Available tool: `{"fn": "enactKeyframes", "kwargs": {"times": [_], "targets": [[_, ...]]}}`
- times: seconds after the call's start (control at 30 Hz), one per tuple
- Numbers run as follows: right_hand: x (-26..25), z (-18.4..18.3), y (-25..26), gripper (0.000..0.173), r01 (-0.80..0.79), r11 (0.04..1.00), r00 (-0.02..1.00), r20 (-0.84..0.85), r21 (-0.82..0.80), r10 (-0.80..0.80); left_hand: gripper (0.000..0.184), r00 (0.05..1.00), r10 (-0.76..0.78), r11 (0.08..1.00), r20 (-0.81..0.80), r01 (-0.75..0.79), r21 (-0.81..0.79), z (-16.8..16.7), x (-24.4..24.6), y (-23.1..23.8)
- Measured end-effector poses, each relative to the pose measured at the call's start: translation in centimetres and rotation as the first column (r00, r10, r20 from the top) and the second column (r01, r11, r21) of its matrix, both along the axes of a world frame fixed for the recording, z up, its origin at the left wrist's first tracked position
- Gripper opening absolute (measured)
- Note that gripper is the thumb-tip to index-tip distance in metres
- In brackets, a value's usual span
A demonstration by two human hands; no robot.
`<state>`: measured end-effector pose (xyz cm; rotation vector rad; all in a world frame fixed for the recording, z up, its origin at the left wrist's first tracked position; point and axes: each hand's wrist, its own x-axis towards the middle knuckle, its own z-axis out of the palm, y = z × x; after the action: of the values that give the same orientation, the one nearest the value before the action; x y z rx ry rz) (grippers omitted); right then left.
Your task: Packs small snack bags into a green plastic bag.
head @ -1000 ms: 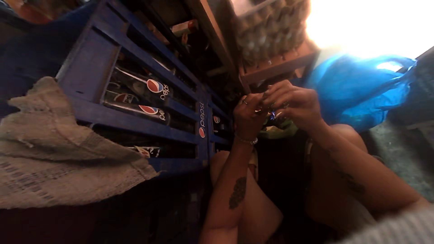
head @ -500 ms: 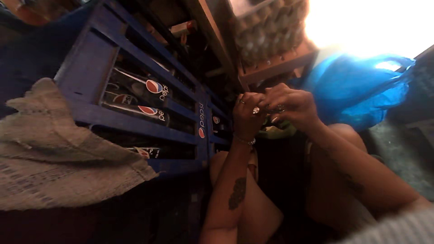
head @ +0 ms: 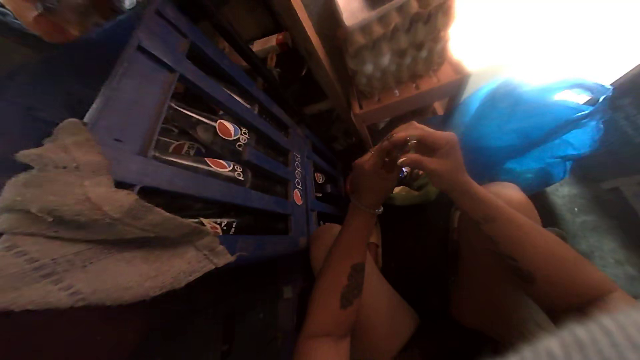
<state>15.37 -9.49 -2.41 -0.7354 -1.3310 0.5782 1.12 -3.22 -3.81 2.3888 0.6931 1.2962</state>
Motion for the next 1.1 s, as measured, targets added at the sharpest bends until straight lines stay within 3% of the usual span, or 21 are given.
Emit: {"fn": "enactKeyframes", "kwargs": {"times": [0.37, 0.7, 0.93, 1.1], "targets": [[0.0, -0.1, 0.0, 0.025, 0.003, 0.999, 1.0, -0.007, -0.04, -0.004, 0.028, 0.999, -0.05, 0.997, 0.016, 0.051, -0.054, -0.5, 0.1, 0.3], [0.0, 0.0, 0.2, 0.012, 0.064, 0.998, 0.998, -0.006, 0.001, -0.064, 0.025, 0.997, -0.079, 0.983, 0.009, 0.08, -0.165, -0.8, 0.2, -0.1], [-0.3, -0.1, 0.2, 0.021, 0.074, 0.992, 0.997, -0.017, -0.103, -0.076, 0.034, 0.996, -0.088, 0.946, -0.03, 0.074, -0.317, -0.3, 0.3, 0.0], [-0.5, -0.6, 0.5, 0.019, 0.22, 0.968, 0.975, -0.014, -0.12, -0.223, 0.034, 0.998, -0.058, 0.845, -0.023, 0.036, -0.533, 0.5, 0.7, 0.0]]}}
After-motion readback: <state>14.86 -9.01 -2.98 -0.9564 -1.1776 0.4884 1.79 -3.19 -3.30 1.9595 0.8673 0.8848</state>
